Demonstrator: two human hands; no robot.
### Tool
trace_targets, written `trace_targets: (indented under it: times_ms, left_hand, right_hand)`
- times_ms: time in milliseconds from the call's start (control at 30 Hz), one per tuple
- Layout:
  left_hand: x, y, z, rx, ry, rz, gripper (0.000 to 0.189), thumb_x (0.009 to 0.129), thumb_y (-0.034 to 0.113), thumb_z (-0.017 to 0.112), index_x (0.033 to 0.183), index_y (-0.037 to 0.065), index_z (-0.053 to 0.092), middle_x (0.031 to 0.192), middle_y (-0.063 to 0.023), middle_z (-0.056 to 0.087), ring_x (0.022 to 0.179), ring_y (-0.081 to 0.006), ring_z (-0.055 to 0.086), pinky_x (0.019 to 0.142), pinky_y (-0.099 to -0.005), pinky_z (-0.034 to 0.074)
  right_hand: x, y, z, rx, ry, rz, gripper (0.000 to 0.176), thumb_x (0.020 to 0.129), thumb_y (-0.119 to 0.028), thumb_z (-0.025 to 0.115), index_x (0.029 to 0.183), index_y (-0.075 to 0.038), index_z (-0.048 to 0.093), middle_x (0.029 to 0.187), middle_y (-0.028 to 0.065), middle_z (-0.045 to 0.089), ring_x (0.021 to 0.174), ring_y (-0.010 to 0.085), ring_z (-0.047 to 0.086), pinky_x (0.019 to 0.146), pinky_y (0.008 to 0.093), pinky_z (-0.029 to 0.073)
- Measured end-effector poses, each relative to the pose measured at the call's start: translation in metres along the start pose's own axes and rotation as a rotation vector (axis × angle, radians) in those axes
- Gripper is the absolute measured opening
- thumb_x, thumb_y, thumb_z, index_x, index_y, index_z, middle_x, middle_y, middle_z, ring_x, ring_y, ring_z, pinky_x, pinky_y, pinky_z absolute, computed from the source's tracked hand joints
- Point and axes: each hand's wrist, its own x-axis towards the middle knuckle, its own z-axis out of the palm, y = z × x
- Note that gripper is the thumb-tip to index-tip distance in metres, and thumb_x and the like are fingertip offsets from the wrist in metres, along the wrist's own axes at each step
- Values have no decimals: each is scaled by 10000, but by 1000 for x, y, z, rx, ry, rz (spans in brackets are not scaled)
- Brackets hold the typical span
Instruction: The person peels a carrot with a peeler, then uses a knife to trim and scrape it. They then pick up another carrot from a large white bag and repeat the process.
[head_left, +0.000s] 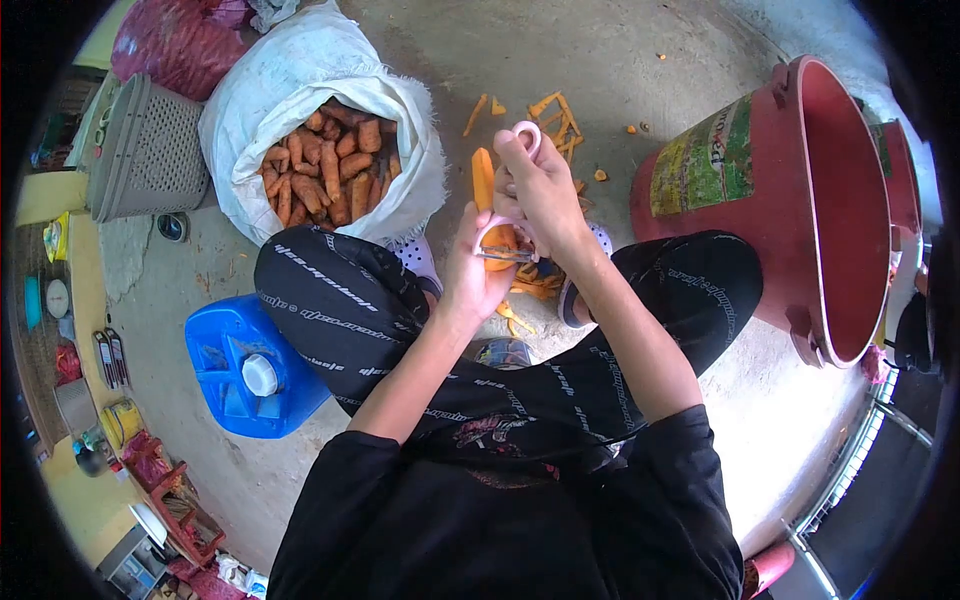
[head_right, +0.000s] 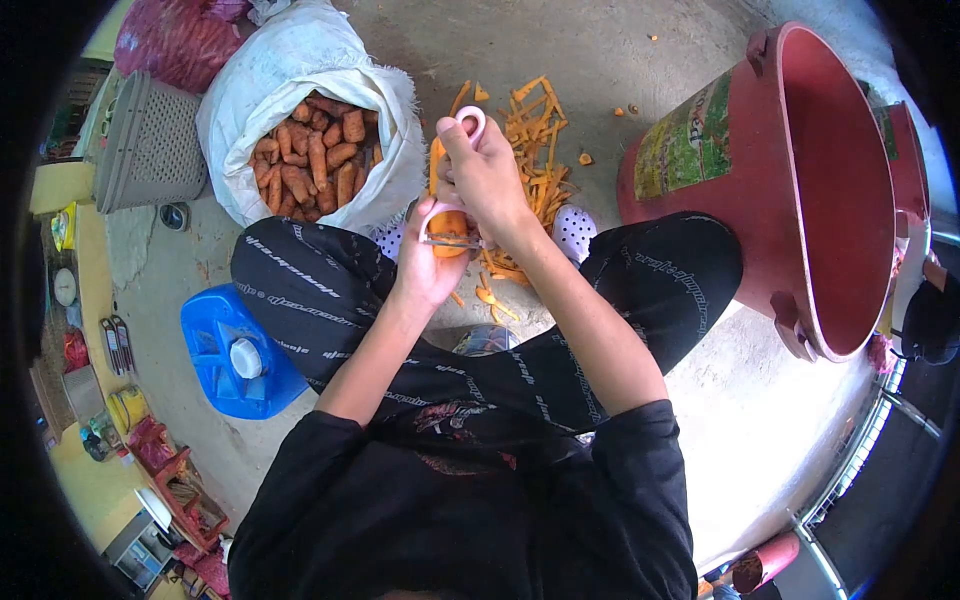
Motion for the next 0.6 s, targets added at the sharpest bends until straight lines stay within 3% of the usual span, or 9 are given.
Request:
trace_targets:
  times_ms: [67, 167, 200, 233, 300, 367, 500, 600]
  left_hand:
    - [5, -1, -21, 13, -107, -49, 254, 907, 351, 519, 1084, 171, 549, 1069, -25, 562, 995, -185, 534, 888, -388, 411]
    - [-2, -3, 3, 24, 87, -58, 248, 942, 379, 493, 1037, 159, 556, 934, -16, 562, 831, -152, 544, 686, -315, 444]
    - [-5, -7, 3, 19, 57, -64, 265, 947, 388, 480, 1093, 175, 539, 939, -21, 558, 824, -148, 543, 679, -313, 445]
    - [-9, -12, 3, 17, 26, -73, 290, 952, 398, 468, 1149, 191, 523, 943, -25, 554, 816, -144, 543, 671, -310, 446]
    - [-10, -16, 3, 97, 36, -46, 353, 960, 437, 436, 1271, 271, 452, 957, -44, 538, 793, -135, 538, 648, -304, 448]
    - [-6, -16, -1, 153, 22, -59, 363, 963, 441, 430, 1247, 216, 460, 954, -46, 532, 785, -136, 535, 650, -315, 454]
    - [-14, -17, -5, 310, 60, -61, 383, 975, 429, 411, 1159, 100, 476, 953, -59, 528, 785, -145, 539, 649, -329, 466]
    - [-17, -20, -1, 218, 101, -119, 399, 981, 424, 398, 1087, 48, 480, 924, -66, 532, 773, -153, 551, 659, -327, 477]
  right_hand:
    - [3, 0, -2, -51, -76, -26, 202, 951, -239, 524, 904, -91, 394, 641, -16, 411, 453, 46, 354, 387, 217, 304]
    - [11, 6, -11, -89, -27, -92, 210, 947, -237, 522, 913, -85, 381, 631, -12, 414, 441, 60, 381, 388, 240, 380]
    - [15, 5, -12, -92, 12, -120, 207, 947, -235, 519, 916, -86, 377, 626, -15, 406, 437, 62, 382, 387, 246, 404]
    - [18, -2, -16, 36, 5, -88, 197, 946, -226, 508, 904, -99, 363, 610, -14, 382, 427, 69, 386, 403, 290, 491]
    - [13, -2, -12, -9, 22, -59, 176, 951, -223, 498, 886, -117, 373, 604, -21, 370, 418, 59, 357, 421, 279, 496]
    - [15, -2, -18, -26, 18, -25, 170, 951, -217, 494, 876, -119, 377, 601, -24, 365, 416, 57, 346, 424, 294, 503]
    - [37, -12, -20, 9, 83, -157, 174, 945, -216, 503, 886, -105, 382, 617, -19, 369, 408, 71, 341, 422, 293, 489]
    - [98, -7, -46, 4, 65, -223, 198, 930, -202, 473, 916, -48, 350, 575, 34, 409, 396, 121, 430, 433, 361, 559]
